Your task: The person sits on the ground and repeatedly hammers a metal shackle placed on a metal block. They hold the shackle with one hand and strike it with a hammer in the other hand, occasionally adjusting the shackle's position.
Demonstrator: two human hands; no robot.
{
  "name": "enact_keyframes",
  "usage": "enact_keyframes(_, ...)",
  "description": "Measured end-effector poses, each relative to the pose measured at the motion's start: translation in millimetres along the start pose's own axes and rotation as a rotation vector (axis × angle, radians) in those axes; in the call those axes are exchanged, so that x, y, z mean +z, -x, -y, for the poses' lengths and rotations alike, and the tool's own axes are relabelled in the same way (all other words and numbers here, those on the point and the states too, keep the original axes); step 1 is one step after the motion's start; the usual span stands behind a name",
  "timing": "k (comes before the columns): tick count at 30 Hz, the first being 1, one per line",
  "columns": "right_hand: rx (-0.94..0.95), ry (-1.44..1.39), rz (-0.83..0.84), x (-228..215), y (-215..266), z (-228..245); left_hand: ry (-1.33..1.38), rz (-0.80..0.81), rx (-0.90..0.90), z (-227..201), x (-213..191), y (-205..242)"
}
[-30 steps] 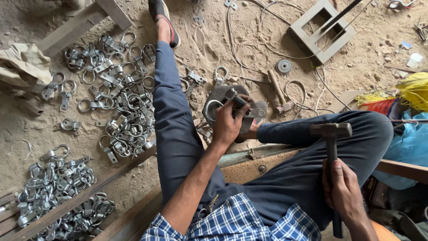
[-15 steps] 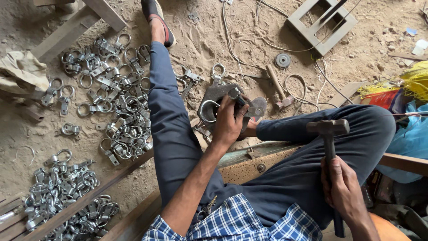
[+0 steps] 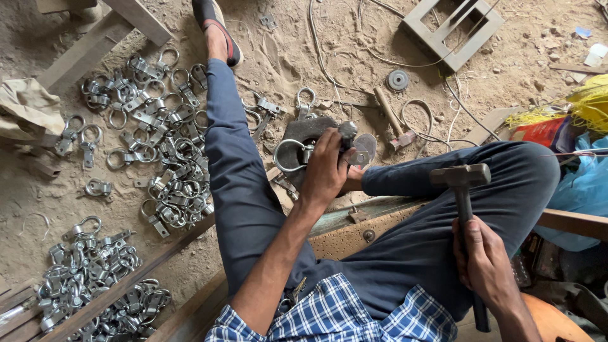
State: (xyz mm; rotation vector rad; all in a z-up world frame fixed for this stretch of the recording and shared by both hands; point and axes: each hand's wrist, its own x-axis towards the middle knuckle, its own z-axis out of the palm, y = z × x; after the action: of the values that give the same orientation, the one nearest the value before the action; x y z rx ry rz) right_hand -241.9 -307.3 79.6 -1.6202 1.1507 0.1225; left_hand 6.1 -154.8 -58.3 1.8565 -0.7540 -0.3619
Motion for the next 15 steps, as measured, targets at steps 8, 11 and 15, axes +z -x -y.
enact_keyframes(8, -0.061, 0.054, -0.016, -1, -2, -11, -0.084, -0.069, 0.243, 15, 11, 0)
enact_keyframes(11, -0.158, 0.145, -0.017, 3, -3, -9, -0.051, -0.092, 0.237, 23, 12, 0)
enact_keyframes(15, -0.354, 0.44, -0.079, 12, 3, 25, -0.047, -0.072, 0.223, 24, 14, 1)
